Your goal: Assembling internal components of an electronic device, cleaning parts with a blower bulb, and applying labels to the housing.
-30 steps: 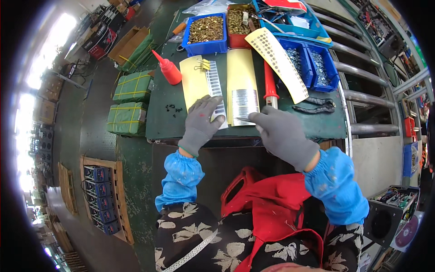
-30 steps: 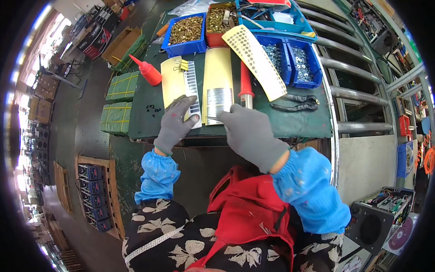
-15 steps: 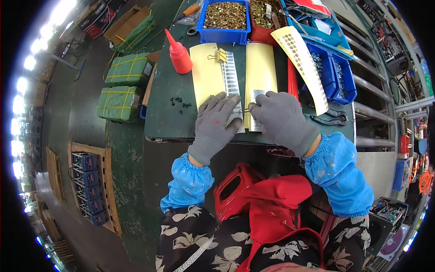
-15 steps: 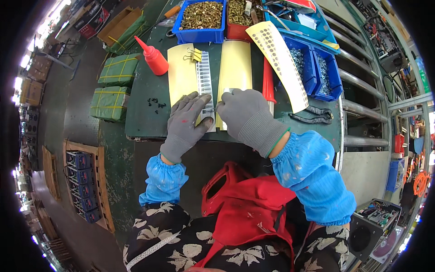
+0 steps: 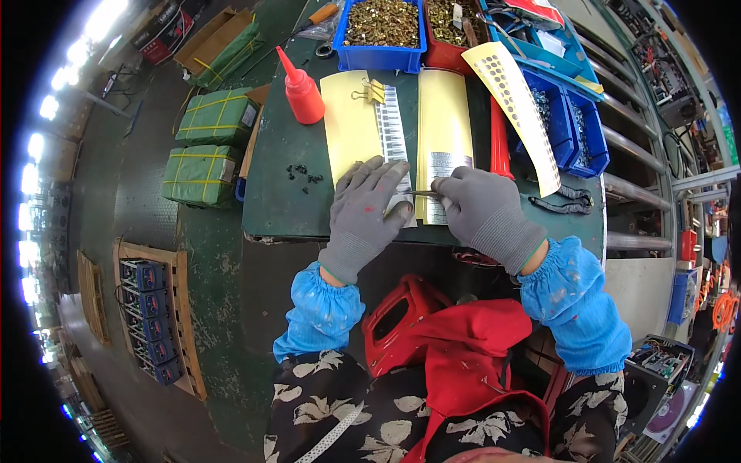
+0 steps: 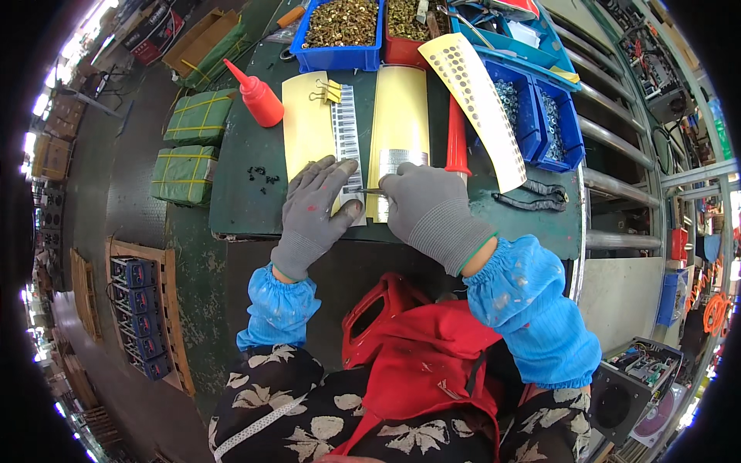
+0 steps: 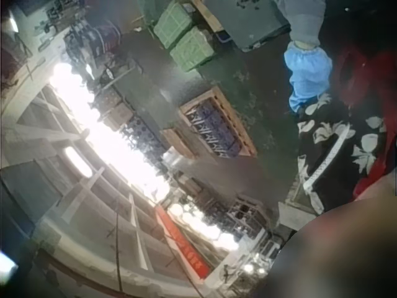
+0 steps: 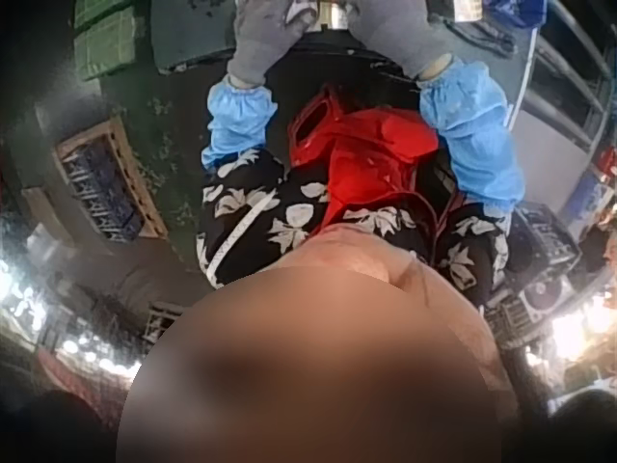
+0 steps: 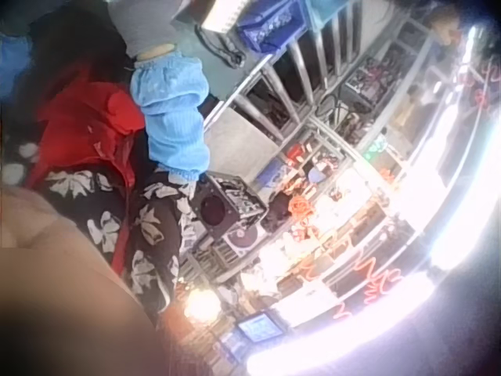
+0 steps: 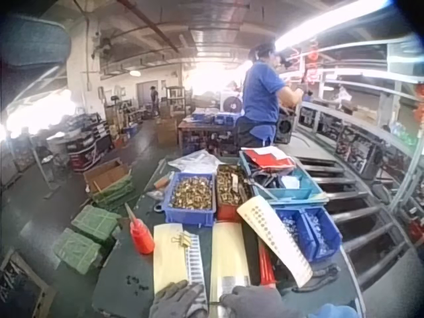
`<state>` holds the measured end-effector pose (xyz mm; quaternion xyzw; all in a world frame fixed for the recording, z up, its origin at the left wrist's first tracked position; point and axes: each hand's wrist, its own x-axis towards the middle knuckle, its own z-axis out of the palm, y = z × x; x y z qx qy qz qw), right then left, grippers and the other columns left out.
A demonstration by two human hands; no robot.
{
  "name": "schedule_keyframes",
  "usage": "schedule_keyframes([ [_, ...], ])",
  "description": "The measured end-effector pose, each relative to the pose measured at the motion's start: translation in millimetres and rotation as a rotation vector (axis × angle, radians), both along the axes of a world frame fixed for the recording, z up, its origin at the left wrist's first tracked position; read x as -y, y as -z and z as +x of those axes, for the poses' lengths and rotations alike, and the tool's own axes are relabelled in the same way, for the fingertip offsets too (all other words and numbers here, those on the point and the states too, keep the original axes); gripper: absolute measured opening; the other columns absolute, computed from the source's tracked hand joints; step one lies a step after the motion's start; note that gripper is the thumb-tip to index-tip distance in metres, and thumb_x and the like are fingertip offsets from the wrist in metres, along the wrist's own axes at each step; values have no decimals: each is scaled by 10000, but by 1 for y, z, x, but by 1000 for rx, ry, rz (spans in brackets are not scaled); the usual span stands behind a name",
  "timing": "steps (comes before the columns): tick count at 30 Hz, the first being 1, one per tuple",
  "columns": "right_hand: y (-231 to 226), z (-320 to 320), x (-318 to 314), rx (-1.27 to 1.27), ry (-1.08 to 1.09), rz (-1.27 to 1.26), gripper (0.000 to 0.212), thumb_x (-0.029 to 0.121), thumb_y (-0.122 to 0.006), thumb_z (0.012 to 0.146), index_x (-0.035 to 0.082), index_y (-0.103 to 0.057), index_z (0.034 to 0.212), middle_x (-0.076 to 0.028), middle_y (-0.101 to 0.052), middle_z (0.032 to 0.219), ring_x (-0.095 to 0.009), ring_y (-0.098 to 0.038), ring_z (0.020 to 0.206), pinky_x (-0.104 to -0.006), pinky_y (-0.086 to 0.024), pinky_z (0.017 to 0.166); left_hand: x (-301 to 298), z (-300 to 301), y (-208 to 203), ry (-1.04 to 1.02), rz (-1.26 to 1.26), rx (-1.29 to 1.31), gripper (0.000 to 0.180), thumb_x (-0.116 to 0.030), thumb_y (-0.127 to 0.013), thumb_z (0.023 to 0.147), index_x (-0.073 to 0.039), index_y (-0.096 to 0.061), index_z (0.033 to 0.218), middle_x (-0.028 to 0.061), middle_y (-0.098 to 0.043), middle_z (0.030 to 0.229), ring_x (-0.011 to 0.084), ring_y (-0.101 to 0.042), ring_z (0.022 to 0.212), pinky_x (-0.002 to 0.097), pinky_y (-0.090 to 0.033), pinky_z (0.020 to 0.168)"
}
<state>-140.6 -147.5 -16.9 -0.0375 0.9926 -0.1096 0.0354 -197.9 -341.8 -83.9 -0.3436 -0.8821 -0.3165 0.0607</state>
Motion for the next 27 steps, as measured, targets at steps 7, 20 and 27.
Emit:
schedule_keyframes([
  [7, 7, 2, 5, 18, 193, -217, 204, 183, -608, 875, 75, -749, 974, -146, -709, 883, -322, -697, 842, -430, -549, 759, 3, 2, 5, 4, -11, -7, 610, -332, -692, 824, -113, -547, 1374, 104, -622, 1320, 311, -503, 1317, 463, -337, 1132],
  [20, -16, 85, -19, -243, 371, -543, 211, 137, -642, 872, -12, -722, 999, -83, -655, 704, -158, -644, 655, -342, -521, 632, -4, -4, 7, 12, 89, 97, 646, -267, -738, 787, -77, -556, 1377, 137, -637, 1287, 338, -539, 1248, 439, -403, 1079],
  [27, -50, 60, 6, 313, 625, -1041, 219, 156, -625, 876, -14, -729, 967, -43, -605, 627, -117, -558, 502, -283, -452, 469, 0, -8, 10, 4, 73, 111, 649, -322, -731, 794, -111, -569, 1386, 161, -626, 1295, 351, -524, 1267, 455, -383, 1102],
])
